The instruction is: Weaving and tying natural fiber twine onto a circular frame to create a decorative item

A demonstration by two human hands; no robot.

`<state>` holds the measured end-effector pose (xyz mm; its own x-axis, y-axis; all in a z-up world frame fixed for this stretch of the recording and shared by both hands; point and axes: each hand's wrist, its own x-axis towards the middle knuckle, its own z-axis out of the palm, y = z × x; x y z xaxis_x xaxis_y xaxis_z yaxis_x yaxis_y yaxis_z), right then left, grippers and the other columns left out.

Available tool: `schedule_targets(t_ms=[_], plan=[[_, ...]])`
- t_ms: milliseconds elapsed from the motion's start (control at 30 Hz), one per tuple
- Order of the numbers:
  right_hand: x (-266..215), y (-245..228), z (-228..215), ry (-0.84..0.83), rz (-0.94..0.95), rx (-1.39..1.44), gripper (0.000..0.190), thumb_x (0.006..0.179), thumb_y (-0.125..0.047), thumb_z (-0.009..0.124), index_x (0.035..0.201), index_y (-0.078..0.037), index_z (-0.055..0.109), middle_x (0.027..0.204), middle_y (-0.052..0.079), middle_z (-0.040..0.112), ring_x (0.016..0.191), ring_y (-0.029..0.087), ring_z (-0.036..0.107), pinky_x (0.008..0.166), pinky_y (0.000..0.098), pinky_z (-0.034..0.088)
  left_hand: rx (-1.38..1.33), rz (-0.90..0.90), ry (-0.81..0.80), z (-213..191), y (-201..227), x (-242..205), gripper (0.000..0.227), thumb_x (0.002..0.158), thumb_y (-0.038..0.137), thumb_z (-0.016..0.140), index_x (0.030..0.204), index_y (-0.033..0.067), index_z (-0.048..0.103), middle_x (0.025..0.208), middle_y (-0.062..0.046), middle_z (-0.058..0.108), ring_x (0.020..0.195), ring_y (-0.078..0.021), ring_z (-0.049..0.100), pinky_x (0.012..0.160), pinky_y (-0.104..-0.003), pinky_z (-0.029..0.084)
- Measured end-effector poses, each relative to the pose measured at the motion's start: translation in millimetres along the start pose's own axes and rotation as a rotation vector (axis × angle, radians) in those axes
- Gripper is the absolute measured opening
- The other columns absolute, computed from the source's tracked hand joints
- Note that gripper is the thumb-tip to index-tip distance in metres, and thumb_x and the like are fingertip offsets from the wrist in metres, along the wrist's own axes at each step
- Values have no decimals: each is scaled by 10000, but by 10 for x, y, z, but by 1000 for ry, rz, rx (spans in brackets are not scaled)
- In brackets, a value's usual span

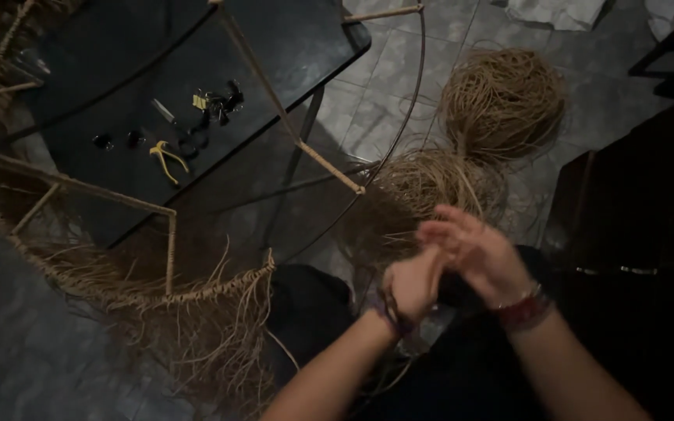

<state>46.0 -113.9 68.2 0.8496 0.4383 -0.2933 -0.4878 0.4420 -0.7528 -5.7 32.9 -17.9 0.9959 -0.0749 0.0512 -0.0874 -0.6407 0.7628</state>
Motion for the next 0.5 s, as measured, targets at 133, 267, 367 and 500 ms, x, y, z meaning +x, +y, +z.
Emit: schedule_targets(t_ms=[133, 267, 367, 500], plan=[[228, -160, -320, 102, 0, -13, 273, 1101, -184, 424, 1299, -19, 514, 682, -117, 244, 552, 26, 174, 469, 195, 247, 127, 248, -42, 184, -248, -469, 232, 1080, 299, 439, 990, 167, 608, 766, -91, 637, 805, -379, 671, 638, -455, 520], [156, 192, -429, 217, -2, -189, 234, 1134, -250, 419, 1087, -64, 552, 706, -118, 227, 543, 31, 208, 407, 175, 211, 64, 480, -70, 386, -481, -384, 304, 1021, 338, 477, 1204, 108, 555, 1038, -135, 576, 996, -383, 609, 813, -475, 462], [-47, 753, -562, 224, 55, -438, 257, 1108, -195, 475, 1062, 19, 609, 768, 35, 479, 619, 135, 415, 521, 277, 393, -623, 129, -210, 374, -251, -52, 613, 1001, 381, 495, 1542, 96, 445, 1423, -179, 561, 953, -267, 598, 759, -376, 450], [-144, 1326, -896, 56, -6, -825, 377, 1079, -222, 481, 890, -17, 735, 687, 79, 709, 645, 149, 608, 534, 295, 537, -1210, -266, -54, 236, -17, 324, 356, 1163, 230, 398, 1087, 21, 676, 755, -104, 650, 685, -233, 719, 533, -320, 561]])
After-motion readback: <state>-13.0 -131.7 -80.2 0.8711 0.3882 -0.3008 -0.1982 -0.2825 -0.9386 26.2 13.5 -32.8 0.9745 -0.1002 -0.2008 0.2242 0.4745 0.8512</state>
